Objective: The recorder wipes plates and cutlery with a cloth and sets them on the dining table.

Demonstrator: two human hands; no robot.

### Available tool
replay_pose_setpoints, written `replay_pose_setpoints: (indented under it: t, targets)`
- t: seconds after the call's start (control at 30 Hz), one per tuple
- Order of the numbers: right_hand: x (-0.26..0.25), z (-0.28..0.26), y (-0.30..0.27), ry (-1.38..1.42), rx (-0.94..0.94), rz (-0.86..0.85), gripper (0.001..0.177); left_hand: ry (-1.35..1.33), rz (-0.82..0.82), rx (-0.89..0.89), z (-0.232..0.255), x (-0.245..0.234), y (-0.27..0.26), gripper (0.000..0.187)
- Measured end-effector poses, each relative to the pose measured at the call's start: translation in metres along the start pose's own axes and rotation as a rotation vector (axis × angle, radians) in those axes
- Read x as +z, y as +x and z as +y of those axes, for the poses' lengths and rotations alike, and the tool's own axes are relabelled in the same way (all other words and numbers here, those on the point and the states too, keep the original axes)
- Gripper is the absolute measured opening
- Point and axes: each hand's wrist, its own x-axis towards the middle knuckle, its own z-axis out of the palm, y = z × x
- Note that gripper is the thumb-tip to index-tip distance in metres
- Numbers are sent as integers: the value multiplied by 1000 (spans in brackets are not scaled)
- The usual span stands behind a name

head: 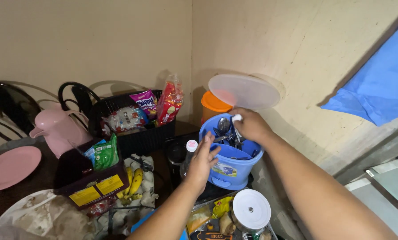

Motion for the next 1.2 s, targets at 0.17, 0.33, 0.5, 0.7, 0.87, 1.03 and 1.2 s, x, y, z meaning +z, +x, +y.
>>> replay_pose_setpoints:
  t: [0.17,0.33,0.5,0.7,0.87,1.03,1.2]
  targets:
    - [27,67,22,631,422,17,38,24,-64,-25,9,-2,-11,80]
    - [2,19,-2,456,629,7,40,9,-91,-46,16,-4,-17,82]
    - [-2,-3,-33,-249,446,-8,28,24,-102,-83,11,-4,-18,83]
    - [-7,-28,-45,-354,427,53,28,0,-83,-120,0,-7,-20,82]
    - [7,-2,-43,-280,481,81,16,16,-80,-125,6,-6,-19,82]
    - [2,14,-45,-122,496,127,17,16,-98,-76,12,-4,-17,81]
    - [-41,-29,-71,33,190,320,13,22,-119,-62,16,0,-14,77]
